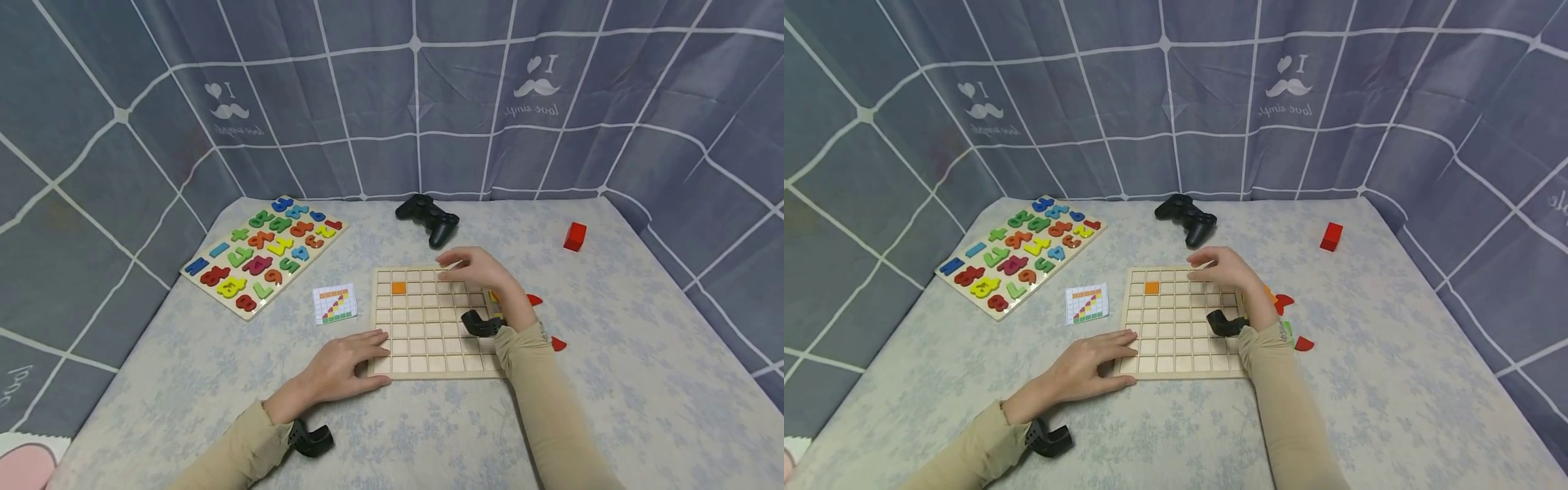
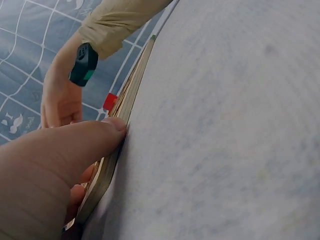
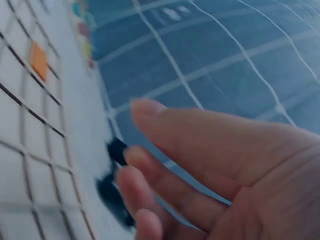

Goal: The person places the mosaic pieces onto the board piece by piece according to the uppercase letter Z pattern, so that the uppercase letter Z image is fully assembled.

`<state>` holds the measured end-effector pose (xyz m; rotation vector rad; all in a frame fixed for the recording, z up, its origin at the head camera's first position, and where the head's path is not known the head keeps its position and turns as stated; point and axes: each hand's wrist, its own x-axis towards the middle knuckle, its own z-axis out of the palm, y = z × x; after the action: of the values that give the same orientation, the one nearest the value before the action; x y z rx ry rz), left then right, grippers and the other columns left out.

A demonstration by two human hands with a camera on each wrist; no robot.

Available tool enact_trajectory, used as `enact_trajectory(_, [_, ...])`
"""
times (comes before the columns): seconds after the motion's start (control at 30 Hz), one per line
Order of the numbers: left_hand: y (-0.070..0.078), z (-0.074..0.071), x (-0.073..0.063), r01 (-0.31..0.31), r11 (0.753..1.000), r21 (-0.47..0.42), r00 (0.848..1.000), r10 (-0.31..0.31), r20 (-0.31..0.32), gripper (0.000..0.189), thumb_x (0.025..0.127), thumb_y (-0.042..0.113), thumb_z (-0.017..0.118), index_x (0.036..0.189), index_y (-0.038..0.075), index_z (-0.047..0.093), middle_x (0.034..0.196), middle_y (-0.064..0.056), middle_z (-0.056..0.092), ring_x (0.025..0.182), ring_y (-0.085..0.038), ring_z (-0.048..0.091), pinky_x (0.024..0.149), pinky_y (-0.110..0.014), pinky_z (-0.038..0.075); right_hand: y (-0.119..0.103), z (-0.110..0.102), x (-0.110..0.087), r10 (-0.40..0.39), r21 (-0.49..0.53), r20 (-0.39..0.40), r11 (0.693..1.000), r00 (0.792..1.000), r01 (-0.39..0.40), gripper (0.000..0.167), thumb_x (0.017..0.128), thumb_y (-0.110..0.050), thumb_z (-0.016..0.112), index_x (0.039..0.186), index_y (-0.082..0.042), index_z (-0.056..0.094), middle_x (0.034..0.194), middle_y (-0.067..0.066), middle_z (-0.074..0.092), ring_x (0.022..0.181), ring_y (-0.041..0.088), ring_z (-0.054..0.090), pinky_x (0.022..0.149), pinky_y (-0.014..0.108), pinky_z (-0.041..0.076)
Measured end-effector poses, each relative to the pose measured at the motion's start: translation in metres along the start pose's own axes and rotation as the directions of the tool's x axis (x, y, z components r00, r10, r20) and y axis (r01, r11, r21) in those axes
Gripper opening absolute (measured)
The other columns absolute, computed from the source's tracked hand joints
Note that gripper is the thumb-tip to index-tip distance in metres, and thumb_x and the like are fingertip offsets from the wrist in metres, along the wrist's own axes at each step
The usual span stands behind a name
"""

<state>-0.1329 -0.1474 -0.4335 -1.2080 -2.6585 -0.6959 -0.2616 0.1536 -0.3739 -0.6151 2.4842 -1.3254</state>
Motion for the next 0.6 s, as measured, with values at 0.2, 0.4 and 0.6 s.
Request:
enact_trajectory(0.2, [0.0, 0.0, 0.0, -0.01, 1.0, 0.007, 1.0, 0.01, -0.005, 0.044, 0.083, 0.046, 0.067, 0.112, 0.013, 0.07, 0.131, -0.008, 0.056, 0.122, -0.019, 0.05, 0.097, -0.037, 0.044, 0.029, -0.034, -0.024, 0.038, 0.092, 0.053, 0.995, 0.998, -0.043, 0.043, 0.087, -0.018, 0.067, 0.123, 0.003, 0.058, 0.12, 0.018, 0.059, 0.103, 0.028, 0.057, 0.089, 0.044, 0.047])
enact_trajectory(0.4, [0.0, 0.0, -0.001, -0.01, 1.0, 0.016, 1.0, 0.01, -0.005, 0.044, 0.083, 0.047, 0.067, 0.112, 0.014, 0.07, 0.131, -0.008, 0.056, 0.122, -0.019, 0.05, 0.097, -0.037, 0.044, 0.054, -0.049, -0.039, 0.134, 0.156, 0.097, 0.977, 0.986, -0.148, 0.046, 0.088, -0.018, 0.067, 0.127, 0.004, 0.055, 0.125, 0.023, 0.055, 0.09, 0.024, 0.061, 0.077, 0.036, 0.052])
enact_trajectory(0.6, [0.0, 0.0, -0.001, -0.011, 1.0, 0.017, 1.0, 0.012, -0.009, 0.044, 0.083, 0.047, 0.068, 0.112, 0.014, 0.07, 0.131, -0.008, 0.056, 0.122, -0.019, 0.05, 0.097, -0.036, 0.045, 0.068, -0.054, -0.046, 0.174, 0.176, 0.077, 0.967, 0.982, -0.185, 0.048, 0.088, -0.018, 0.067, 0.128, 0.004, 0.053, 0.126, 0.024, 0.054, 0.097, 0.027, 0.061, 0.081, 0.034, 0.052])
